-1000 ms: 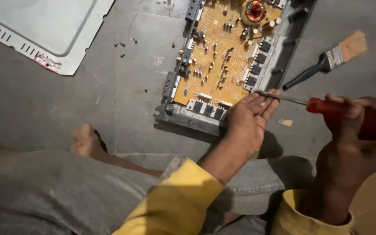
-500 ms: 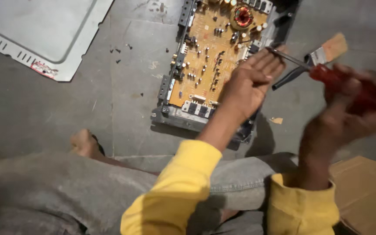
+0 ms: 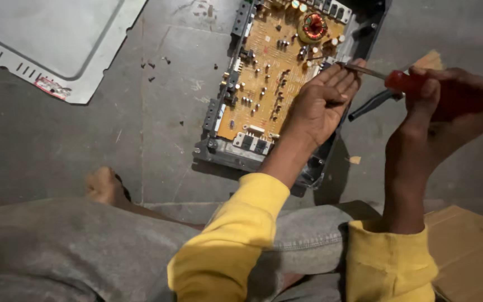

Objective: The person sits on the floor and uses a screwdriver to tighten screws on a circuit board inside an electronic device casing. The person systematically works across the board, securing components in place.

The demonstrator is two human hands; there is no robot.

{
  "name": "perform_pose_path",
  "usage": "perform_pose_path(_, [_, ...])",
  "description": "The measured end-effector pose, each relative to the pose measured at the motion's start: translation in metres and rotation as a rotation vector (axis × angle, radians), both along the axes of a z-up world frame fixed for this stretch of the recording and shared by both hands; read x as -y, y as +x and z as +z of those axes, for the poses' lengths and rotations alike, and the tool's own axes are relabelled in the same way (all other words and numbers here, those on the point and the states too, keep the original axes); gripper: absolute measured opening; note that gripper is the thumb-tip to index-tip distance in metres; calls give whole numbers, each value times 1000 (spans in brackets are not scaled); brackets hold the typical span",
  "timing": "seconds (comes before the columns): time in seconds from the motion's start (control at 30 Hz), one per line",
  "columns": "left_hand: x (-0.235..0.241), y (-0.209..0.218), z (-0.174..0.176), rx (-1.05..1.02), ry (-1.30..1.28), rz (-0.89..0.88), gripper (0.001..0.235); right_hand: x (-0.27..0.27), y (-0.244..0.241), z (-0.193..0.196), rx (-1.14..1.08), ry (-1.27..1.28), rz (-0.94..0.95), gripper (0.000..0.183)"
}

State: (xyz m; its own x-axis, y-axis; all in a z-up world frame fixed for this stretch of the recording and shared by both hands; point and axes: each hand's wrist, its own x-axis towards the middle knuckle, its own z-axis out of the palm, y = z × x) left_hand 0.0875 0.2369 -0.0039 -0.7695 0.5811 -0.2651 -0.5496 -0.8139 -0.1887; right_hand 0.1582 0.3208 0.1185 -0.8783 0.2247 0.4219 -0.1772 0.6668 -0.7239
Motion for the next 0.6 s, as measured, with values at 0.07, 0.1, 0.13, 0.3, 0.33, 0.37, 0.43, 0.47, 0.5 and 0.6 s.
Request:
perform_pose_path(0.07, [-3, 1, -4, -11, -45, -15, 86, -5, -2, -2, 12, -15, 21, 30])
perform_pose_path(0.1, [-5, 1, -4, -17, -69, -21, 86, -8, -3, -1, 18, -3, 43, 31])
perform_pose_path(0.13, [-6, 0, -5, 3, -68, -15, 87, -11, -7, 0, 30, 5, 63, 33])
perform_pose_path(0.3, [-1, 7, 6, 32, -142, -58, 80, -27, -38, 24, 147, 169, 224, 52])
perform_pose_path(0.33, [-1, 7, 13, 29, -360, -154, 67, -30, -48, 28, 153, 217, 212, 54])
perform_pose_path(0.37, [-2, 10, 21, 28, -578, -247, 56, -34, -59, 33, 158, 266, 200, 56])
perform_pose_path(0.43, [2, 19, 36, -27, -946, -371, 40, -27, -72, 32, 120, 344, 94, 57])
perform_pose_path(0.47, [3, 30, 43, -71, -1098, -413, 32, -26, -74, 32, 108, 395, 61, 58])
perform_pose_path(0.5, [4, 40, 49, -116, -1249, -456, 25, -29, -75, 35, 80, 478, 74, 60])
perform_pose_path(0.6, [5, 48, 60, -263, -1254, -153, 26, -37, -75, 40, 115, 201, 179, 62])
